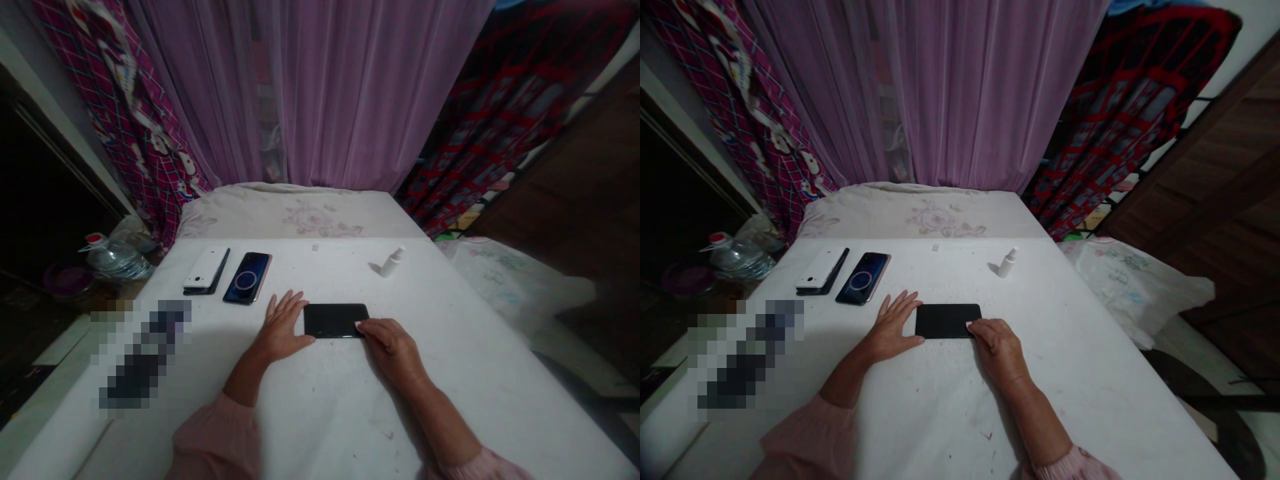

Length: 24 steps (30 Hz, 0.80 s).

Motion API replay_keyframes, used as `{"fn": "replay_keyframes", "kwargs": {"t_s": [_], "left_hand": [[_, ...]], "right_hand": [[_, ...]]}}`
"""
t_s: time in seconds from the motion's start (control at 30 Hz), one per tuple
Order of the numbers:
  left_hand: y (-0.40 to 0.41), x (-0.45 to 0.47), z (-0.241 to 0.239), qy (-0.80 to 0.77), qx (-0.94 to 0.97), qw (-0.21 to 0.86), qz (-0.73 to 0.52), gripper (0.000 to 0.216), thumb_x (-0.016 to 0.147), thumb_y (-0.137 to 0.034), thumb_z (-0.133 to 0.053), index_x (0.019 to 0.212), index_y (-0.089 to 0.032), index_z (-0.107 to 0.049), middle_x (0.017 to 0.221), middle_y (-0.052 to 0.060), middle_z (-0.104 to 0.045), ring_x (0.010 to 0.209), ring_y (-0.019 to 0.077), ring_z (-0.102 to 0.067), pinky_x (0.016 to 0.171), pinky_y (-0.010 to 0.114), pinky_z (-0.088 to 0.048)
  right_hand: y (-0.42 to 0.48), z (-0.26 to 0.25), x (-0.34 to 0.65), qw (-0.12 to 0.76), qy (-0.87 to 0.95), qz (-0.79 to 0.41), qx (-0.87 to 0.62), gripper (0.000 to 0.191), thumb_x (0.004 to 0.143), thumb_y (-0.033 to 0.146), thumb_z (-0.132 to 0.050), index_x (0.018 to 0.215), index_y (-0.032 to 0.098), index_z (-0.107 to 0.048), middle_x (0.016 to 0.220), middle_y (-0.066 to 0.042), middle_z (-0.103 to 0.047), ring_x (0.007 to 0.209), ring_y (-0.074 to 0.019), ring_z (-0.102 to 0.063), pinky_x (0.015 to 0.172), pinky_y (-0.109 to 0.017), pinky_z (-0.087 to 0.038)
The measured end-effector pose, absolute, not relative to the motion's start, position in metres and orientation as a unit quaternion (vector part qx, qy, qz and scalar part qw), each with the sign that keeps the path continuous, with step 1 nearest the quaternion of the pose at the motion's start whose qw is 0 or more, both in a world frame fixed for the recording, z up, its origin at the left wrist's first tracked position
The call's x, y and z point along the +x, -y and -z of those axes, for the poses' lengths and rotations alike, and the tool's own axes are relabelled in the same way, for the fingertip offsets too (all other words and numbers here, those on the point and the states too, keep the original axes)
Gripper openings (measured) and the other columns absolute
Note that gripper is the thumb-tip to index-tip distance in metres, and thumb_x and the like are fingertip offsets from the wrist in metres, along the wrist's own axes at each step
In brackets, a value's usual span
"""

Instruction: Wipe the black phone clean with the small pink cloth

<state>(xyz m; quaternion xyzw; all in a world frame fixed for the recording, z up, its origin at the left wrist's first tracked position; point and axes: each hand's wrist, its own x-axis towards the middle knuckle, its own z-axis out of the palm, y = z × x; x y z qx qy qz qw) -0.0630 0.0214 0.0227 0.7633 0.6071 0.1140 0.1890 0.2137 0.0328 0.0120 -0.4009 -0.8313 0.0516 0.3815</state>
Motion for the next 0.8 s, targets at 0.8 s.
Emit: {"fn": "replay_keyframes", "kwargs": {"t_s": [0.8], "left_hand": [[-0.016,-0.047,-0.015,-0.612,0.759,0.121,-0.185,0.066,0.074,-0.050,-0.073,0.130,-0.023,-0.050,0.150,0.011,-0.045,0.145,0.0313,-0.028,0.119,0.059,-0.008]], "right_hand": [[-0.057,-0.012,0.127,0.303,0.848,-0.046,-0.432,0.028,0.087,0.009,-0.055,0.104,0.020,-0.073,0.102,-0.007,-0.075,0.087,-0.0215,-0.063,0.081,-0.033,-0.051]]}}
